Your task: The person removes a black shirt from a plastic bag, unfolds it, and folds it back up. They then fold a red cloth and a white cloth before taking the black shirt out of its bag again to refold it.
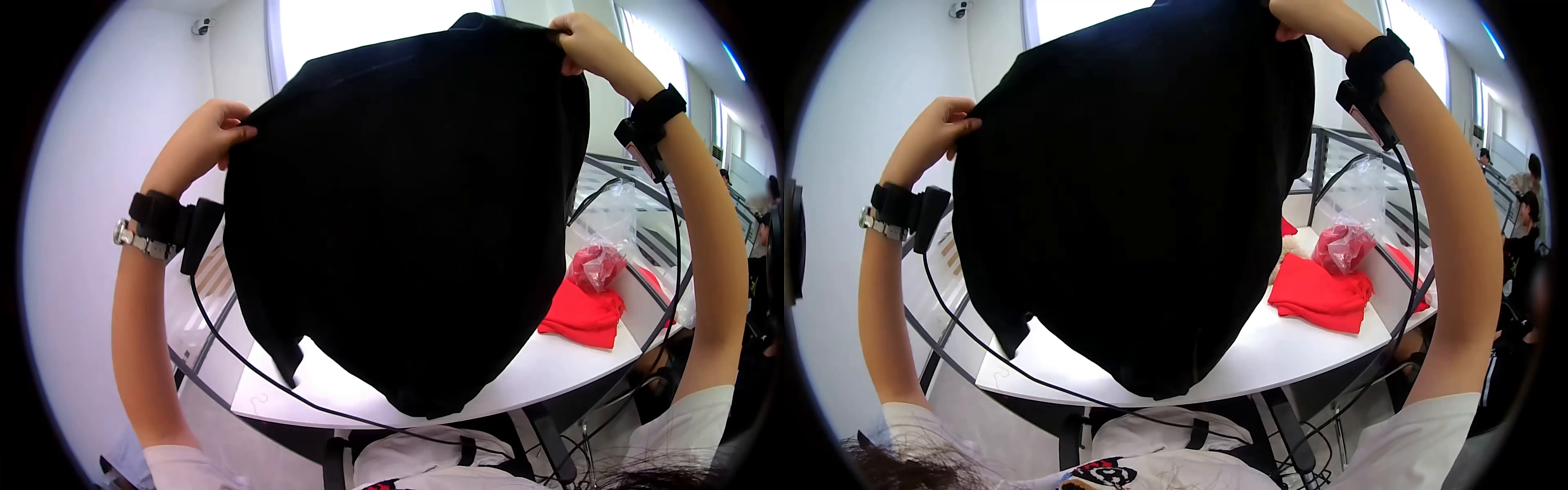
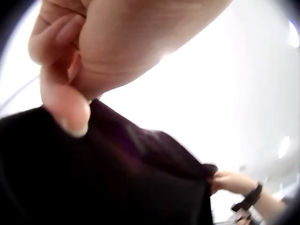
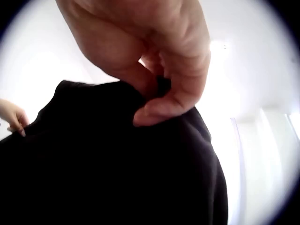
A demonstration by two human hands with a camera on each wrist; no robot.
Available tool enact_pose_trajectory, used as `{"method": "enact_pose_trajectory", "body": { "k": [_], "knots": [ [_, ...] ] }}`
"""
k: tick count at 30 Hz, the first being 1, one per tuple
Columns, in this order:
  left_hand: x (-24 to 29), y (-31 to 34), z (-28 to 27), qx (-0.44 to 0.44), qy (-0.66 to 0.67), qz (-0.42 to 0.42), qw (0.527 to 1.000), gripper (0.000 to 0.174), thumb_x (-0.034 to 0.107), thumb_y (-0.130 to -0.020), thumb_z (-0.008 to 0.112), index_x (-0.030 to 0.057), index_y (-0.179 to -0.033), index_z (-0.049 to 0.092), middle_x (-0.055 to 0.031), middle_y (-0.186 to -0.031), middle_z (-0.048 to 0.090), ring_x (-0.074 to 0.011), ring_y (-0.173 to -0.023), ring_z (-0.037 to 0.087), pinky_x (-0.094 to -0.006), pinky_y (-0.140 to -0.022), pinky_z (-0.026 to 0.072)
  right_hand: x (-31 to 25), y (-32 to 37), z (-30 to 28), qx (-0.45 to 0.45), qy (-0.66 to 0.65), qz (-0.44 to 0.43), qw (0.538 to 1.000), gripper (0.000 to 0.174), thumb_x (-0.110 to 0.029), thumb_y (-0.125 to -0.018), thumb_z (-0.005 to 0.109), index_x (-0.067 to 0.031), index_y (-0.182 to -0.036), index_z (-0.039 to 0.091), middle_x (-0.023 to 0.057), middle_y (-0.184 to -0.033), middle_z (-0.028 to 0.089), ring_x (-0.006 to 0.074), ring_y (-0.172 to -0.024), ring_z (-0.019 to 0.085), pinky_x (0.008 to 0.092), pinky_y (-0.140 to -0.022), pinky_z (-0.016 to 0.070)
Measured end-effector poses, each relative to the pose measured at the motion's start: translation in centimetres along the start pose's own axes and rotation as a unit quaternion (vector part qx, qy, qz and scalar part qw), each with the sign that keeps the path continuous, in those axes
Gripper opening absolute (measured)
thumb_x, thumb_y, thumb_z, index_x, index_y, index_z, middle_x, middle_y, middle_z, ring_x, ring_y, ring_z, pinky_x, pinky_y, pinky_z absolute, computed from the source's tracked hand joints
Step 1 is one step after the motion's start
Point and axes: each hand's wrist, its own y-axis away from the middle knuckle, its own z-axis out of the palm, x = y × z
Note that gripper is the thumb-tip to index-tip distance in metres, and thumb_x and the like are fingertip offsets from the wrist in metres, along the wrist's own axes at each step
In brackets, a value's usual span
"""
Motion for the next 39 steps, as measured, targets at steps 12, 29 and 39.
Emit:
{"method": "enact_pose_trajectory", "body": {
  "k": [12, 29, 39],
  "knots": [
    [-1.2, 0.5, -2.5, 0.003, 0.306, -0.034, 0.951, 0.045, 0.03, -0.106, 0.049, -0.0015, -0.139, 0.052, -0.0107, -0.126, 0.065, -0.0183, -0.114, 0.065, -0.0297, -0.11, 0.0468, 2.9, 0.1, -5.4, -0.155, -0.234, -0.007, 0.96, 0.04, -0.033, -0.101, 0.058, 0.0025, -0.118, 0.06, 0.0125, -0.112, 0.063, 0.0234, -0.103, 0.071, 0.0331, -0.1, 0.0554],
    [0.8, -0.7, -5.1, 0.3, -0.12, -0.057, 0.945, 0.041, 0.037, -0.101, 0.058, -0.0011, -0.116, 0.063, -0.0039, -0.092, 0.068, -0.0118, -0.088, 0.06, -0.0269, -0.088, 0.0447, -4.7, 3.2, -6.0, 0.075, 0.103, -0.072, 0.989, 0.044, -0.035, -0.095, 0.063, 0.0074, -0.098, 0.073, 0.0155, -0.085, 0.074, 0.0251, -0.079, 0.069, 0.0401, -0.07, 0.0542],
    [-0.5, 1.1, -3.7, -0.048, 0.113, -0.079, 0.989, 0.042, 0.036, -0.097, 0.063, -0.0038, -0.109, 0.071, -0.0085, -0.09, 0.072, -0.0131, -0.082, 0.069, -0.0203, -0.078, 0.0507, -1.5, 2.1, -5.6, -0.202, 0.088, 0.045, 0.974, 0.036, -0.036, -0.095, 0.067, -0.0001, -0.094, 0.07, -0.0035, -0.06, 0.057, 0.0042, -0.042, 0.047, 0.0215, -0.034, 0.0304]
  ]
}}
